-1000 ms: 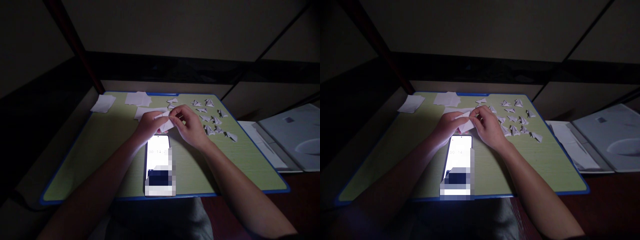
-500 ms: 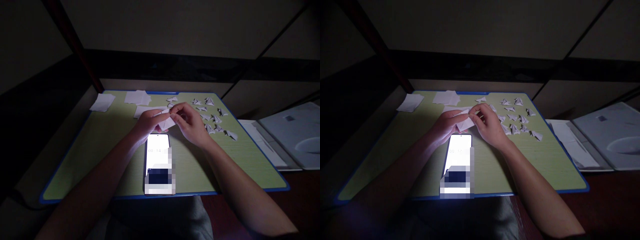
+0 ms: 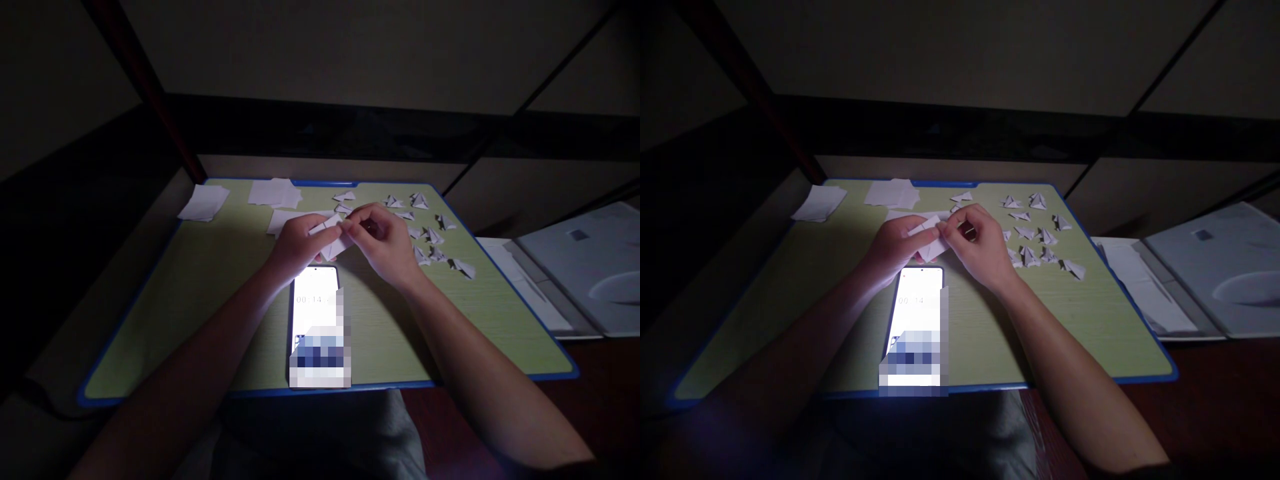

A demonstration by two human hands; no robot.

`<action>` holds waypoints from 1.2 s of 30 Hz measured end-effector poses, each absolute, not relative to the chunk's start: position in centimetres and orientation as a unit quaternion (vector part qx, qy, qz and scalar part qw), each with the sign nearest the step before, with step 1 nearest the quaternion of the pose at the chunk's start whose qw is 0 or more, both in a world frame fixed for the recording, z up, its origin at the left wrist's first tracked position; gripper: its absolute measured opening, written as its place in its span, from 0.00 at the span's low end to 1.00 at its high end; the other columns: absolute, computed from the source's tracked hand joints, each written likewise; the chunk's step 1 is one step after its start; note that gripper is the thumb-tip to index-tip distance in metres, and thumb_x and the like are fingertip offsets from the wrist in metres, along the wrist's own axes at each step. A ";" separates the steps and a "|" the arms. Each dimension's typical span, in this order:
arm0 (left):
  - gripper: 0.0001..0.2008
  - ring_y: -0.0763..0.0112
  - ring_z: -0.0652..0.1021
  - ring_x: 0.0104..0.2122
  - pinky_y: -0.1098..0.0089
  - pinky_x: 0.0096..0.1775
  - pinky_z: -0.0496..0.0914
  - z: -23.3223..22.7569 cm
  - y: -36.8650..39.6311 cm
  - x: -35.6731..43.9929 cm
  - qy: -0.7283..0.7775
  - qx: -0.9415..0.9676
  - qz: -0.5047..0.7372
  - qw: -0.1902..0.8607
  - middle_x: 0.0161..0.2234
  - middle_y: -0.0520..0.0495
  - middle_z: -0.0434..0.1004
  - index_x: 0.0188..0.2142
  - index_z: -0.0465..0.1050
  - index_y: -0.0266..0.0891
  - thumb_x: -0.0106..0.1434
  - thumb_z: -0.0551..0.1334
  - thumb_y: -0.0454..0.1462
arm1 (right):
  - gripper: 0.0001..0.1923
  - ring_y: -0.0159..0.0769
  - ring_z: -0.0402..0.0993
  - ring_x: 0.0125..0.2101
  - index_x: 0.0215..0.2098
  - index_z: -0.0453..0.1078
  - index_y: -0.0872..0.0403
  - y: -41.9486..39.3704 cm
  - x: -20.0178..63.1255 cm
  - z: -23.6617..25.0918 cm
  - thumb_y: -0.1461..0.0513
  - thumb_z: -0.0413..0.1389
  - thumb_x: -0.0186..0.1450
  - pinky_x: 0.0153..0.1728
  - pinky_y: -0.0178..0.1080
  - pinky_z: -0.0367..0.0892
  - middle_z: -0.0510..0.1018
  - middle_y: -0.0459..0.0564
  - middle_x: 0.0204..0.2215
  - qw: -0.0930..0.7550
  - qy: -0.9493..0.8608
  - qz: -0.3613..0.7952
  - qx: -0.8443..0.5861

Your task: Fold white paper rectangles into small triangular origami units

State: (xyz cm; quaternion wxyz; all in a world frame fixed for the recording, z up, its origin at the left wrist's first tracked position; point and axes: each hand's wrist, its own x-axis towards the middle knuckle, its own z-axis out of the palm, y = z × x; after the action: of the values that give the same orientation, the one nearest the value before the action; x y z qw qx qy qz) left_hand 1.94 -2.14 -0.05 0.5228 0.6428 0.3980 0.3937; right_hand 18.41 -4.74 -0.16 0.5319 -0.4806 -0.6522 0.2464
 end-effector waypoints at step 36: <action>0.11 0.74 0.76 0.23 0.75 0.23 0.68 0.1 -1.9 1.7 0.398 0.651 0.375 0.526 0.26 0.47 0.78 0.33 0.75 0.33 0.58 0.63 0.41 | 0.09 0.31 0.65 0.24 0.31 0.66 0.52 -4.4 18.7 -0.7 0.57 0.55 0.66 0.25 0.37 0.58 0.70 0.44 0.24 0.508 -0.662 0.224 -0.504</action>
State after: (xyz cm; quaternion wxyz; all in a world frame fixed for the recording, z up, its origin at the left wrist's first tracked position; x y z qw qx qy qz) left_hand 1.72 -1.94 0.06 0.5264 0.6512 0.3979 0.3748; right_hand 18.73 -4.38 -0.69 0.5077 -0.5040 -0.6619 0.2239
